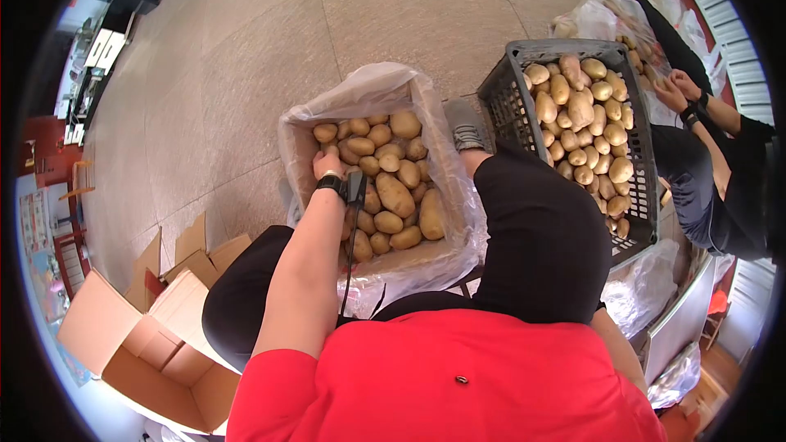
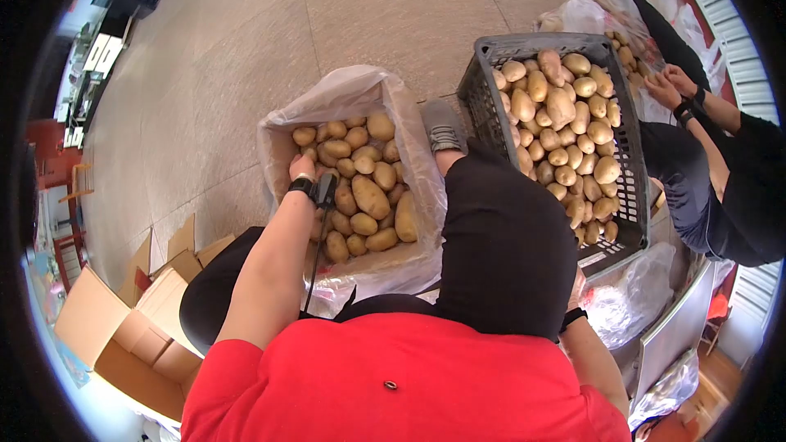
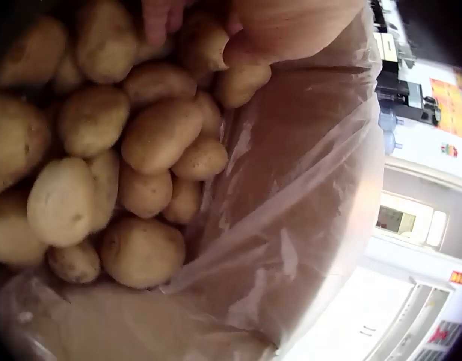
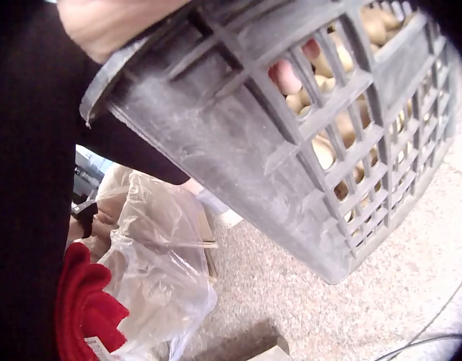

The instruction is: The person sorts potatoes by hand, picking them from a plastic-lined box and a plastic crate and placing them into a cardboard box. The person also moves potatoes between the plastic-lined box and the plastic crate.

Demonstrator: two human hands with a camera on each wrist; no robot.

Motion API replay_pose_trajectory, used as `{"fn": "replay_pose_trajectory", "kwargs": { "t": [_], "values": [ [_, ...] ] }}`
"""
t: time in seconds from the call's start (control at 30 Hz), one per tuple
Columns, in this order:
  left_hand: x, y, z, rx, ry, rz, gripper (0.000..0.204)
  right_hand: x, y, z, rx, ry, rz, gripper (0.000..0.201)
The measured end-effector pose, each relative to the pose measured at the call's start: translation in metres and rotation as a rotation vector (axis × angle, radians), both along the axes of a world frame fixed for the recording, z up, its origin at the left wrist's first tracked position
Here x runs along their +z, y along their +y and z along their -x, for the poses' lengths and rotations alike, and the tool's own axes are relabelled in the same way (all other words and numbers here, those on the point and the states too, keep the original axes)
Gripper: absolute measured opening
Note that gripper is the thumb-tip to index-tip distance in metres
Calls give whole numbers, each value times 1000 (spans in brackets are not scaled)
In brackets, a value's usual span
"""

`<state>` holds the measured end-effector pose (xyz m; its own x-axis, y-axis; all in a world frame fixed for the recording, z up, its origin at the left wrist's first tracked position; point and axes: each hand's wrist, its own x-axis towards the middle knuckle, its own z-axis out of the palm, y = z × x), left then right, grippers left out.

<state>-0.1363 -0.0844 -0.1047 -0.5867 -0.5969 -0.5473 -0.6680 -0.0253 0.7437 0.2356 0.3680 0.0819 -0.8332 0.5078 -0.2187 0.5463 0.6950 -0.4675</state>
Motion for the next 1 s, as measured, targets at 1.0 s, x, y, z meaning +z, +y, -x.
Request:
{"fn": "replay_pose_trajectory", "kwargs": {
  "t": [1.0],
  "values": [
    [56,52,-130,-1493,-65,736,60,11,-7,12,225,80,-125,21]
  ]
}}
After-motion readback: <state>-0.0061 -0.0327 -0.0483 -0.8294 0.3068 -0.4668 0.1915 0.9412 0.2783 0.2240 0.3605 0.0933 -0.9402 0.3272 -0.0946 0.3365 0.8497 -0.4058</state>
